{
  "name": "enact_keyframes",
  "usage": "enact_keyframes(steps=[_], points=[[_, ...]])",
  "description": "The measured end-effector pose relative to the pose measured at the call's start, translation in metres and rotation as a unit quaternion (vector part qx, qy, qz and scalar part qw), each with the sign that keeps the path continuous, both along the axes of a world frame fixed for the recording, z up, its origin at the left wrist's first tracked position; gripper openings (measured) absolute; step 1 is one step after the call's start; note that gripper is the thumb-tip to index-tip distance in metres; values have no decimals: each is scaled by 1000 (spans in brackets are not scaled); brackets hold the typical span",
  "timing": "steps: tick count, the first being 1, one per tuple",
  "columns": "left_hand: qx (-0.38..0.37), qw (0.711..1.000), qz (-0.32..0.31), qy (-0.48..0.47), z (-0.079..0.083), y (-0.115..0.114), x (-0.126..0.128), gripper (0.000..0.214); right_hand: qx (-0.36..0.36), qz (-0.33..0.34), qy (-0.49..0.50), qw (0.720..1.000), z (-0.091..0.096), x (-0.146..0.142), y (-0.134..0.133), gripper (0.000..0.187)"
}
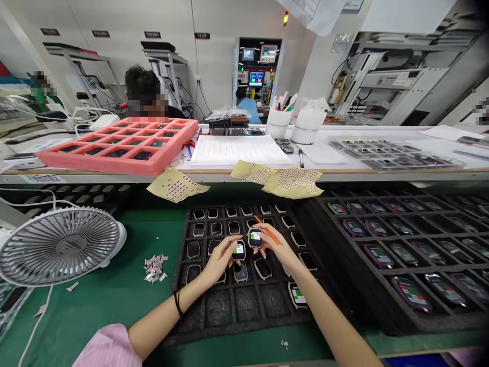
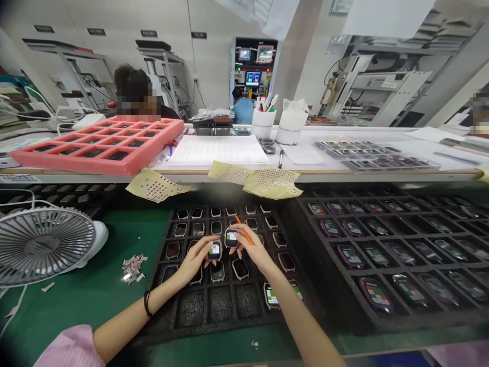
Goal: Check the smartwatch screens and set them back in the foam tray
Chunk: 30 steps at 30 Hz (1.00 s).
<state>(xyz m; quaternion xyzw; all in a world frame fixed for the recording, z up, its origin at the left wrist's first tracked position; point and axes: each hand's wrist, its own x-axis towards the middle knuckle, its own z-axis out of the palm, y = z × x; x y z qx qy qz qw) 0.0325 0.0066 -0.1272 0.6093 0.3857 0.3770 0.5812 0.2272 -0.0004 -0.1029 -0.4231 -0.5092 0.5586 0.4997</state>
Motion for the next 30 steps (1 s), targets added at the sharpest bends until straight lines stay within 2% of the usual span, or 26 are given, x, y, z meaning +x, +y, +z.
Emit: enact_keyframes(steps=[13,30], points=[[-17,998,-2,-63,-3,-2,3,47,27,51,-19,998,-8,2,-1,26],[-18,998,-8,-59,-5,-1,-1,44,28,28,-21,999,-9,1,-1,23]])
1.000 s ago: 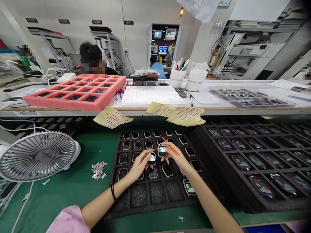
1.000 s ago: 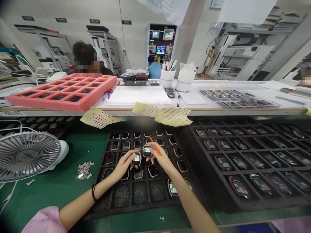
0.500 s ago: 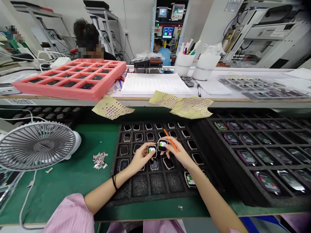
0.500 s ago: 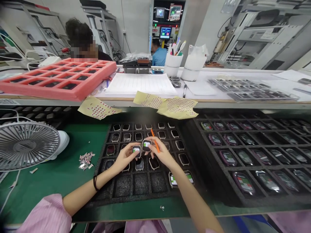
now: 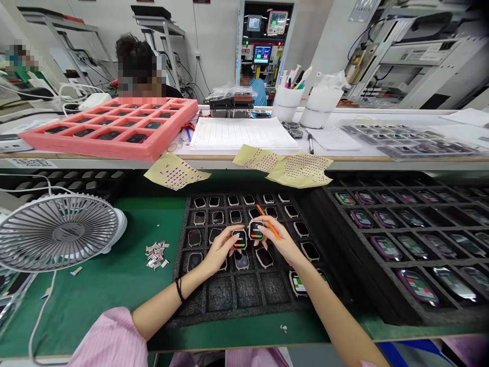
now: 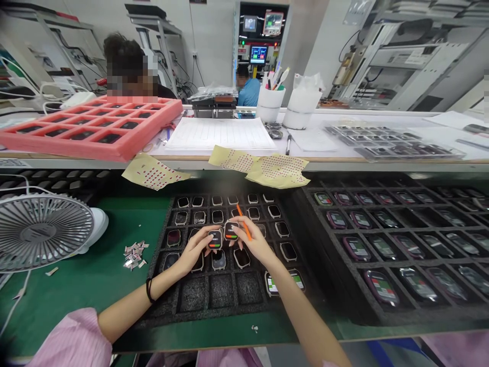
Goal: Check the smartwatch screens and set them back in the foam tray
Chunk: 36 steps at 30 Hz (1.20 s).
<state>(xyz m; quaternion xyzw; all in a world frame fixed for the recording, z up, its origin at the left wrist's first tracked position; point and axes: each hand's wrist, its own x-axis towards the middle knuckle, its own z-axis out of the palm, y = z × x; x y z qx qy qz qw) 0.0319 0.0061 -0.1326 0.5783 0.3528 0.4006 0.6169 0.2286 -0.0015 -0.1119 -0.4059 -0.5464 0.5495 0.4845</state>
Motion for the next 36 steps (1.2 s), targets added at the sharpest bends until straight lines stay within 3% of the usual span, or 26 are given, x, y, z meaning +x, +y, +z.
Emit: enact_keyframes(steps=[36], points=[[52,998,18,-6,-7,0,-1,46,2,60,-3,998,0,-2,-2,38]])
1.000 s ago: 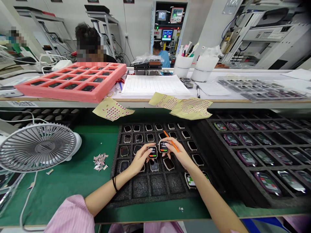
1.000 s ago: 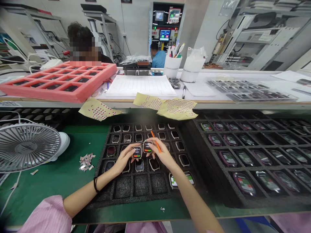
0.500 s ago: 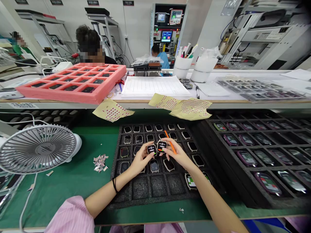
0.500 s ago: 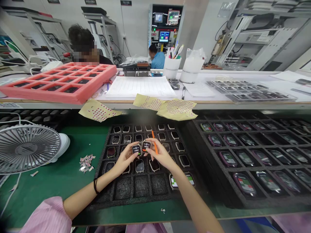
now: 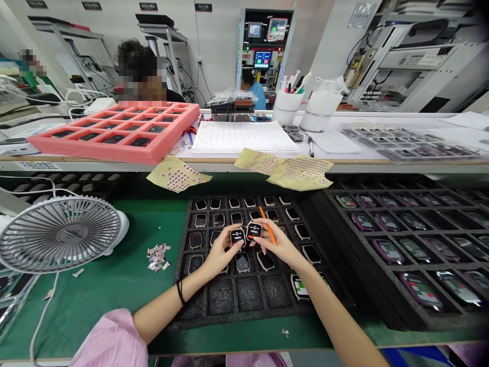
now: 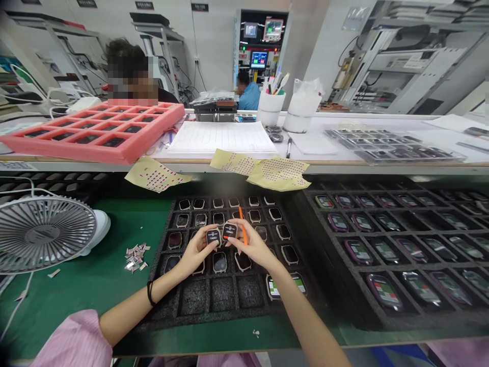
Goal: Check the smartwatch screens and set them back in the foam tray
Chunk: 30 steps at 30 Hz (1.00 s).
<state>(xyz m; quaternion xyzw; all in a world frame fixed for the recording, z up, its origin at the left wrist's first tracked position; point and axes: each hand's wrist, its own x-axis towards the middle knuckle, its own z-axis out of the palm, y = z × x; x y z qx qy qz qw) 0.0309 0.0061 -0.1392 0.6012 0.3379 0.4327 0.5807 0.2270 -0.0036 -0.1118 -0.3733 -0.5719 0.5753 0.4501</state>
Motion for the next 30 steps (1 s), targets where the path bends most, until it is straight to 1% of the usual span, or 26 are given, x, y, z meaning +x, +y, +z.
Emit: enact_keyframes(steps=[6,12,18,22,25,27,30], points=[[-13,1000,4,2,8,-1,-1,42,-2,-2,-3,1000,-1,0,0,37],[-13,1000,16,12,6,0,-2,40,-6,-24,-5,1000,2,1,0,32],[-20,999,22,27,6,1,-3,38,-8,-48,-23,999,0,2,1,27],[-7,1000,10,2,6,0,-2,45,-3,-32,-10,999,0,1,1,34],[8,1000,16,1,2,0,-1,53,3,-24,-13,1000,-1,0,1,41],[13,1000,22,13,0,0,-1,52,4,-25,-18,1000,-1,0,1,41],[7,999,28,18,1,0,-1,44,5,-39,-20,999,-1,0,1,36]])
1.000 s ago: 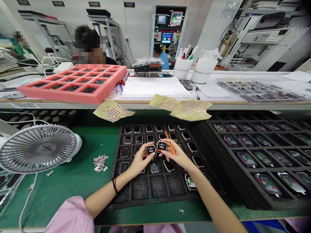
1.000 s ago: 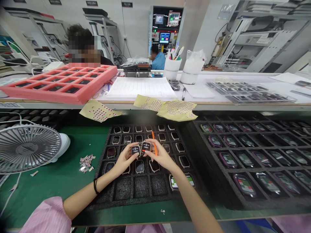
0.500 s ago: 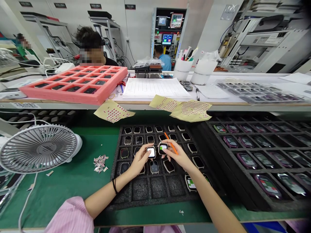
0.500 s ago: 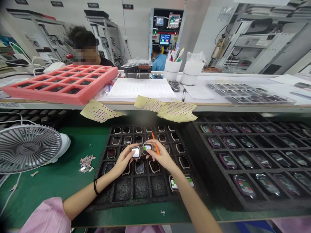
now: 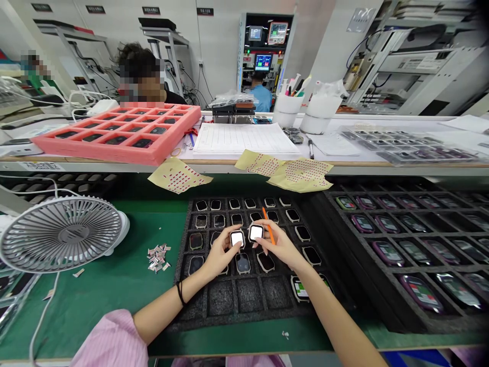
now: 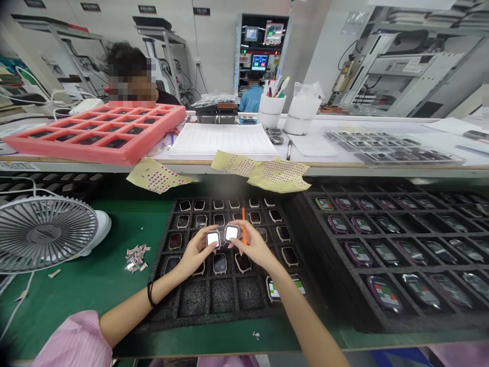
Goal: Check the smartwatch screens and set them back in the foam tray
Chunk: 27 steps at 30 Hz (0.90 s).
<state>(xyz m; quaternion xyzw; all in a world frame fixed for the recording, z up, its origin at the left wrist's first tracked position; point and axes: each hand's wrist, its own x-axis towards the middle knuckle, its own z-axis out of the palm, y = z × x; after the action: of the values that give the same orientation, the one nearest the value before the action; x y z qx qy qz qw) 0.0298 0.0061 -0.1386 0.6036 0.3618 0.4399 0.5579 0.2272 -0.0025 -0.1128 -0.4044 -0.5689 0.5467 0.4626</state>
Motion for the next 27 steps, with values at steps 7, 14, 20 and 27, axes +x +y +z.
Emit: enact_keyframes(steps=[7,14,20,27], points=[[-36,999,19,4,10,-2,-1,33,-17,-52,-9,998,3,2,-1,21],[-40,999,15,16,11,-2,-3,36,-16,-59,-10,998,3,2,-1,20],[-30,999,-6,-9,11,-2,-2,44,-15,-37,0,999,5,0,-1,29],[-32,999,-2,12,8,-1,-3,39,-13,-52,5,999,6,-1,-1,23]])
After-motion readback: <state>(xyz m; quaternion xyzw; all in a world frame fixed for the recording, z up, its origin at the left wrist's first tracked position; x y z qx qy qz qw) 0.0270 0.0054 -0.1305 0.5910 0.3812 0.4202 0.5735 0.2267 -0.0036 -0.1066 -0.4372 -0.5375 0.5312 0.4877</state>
